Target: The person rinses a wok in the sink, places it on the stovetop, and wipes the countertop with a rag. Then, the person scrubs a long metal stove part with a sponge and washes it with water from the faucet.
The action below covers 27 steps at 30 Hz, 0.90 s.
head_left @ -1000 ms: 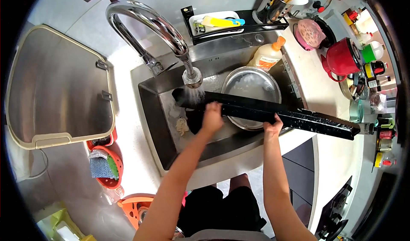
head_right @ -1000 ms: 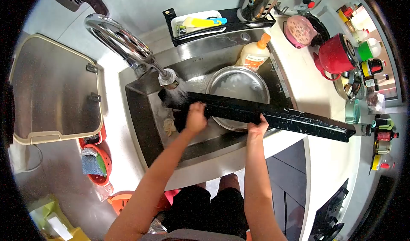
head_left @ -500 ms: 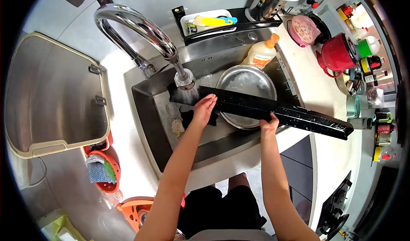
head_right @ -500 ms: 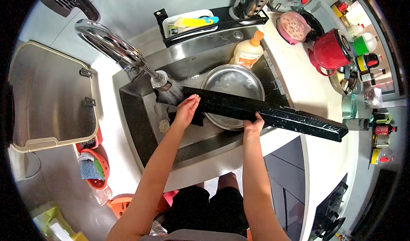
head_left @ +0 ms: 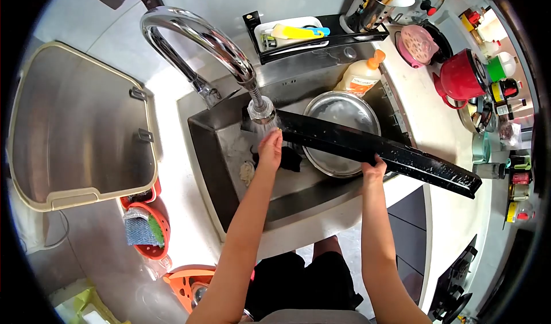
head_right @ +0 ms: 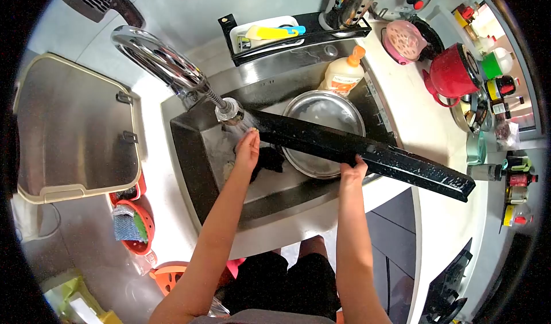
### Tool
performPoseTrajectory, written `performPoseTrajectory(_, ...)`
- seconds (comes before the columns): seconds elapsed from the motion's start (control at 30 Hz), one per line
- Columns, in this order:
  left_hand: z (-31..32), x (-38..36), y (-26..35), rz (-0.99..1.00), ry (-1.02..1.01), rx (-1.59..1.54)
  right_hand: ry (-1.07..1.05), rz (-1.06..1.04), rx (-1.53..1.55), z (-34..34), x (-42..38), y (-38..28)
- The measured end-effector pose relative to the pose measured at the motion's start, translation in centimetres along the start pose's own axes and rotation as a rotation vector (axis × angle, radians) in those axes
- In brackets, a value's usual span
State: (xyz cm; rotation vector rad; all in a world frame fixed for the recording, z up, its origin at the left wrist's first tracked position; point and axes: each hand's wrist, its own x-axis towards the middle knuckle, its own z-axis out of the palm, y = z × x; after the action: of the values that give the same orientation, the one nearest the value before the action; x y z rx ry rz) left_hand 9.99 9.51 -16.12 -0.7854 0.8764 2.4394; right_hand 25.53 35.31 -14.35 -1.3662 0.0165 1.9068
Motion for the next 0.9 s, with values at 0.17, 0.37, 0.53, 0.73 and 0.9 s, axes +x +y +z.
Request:
performPoseTrajectory(0.17,-0.7,1.3,0.2,-0.003,0.093,0.021,0.012,-0.004,-0.074,0.0,-0.9,0.2)
performPoseTrajectory(0.37,-0.6,1.6,0.9,-0.045,-0.043,0.021,0.04,0.012,-0.095,-0.6,-0.1,0.6)
performPoseTrajectory(0.53,-1.1,1.5,1.0,-0.026,-0.176,0.121,0.009,0.026,-0.078,-0.8,-0.2,1.0)
performPoseTrajectory(0.73,-1.2,1.4,1.2,-0.087,-0.025,0.162,-0.006,0.022,-0.119,-1.1,-0.4,1.6)
performPoseTrajectory(0.9,-1.8,1.6,1.5,-0.197,0.037,0.151,0.026,-0.02,-0.098,-0.1,-2.0,1.5)
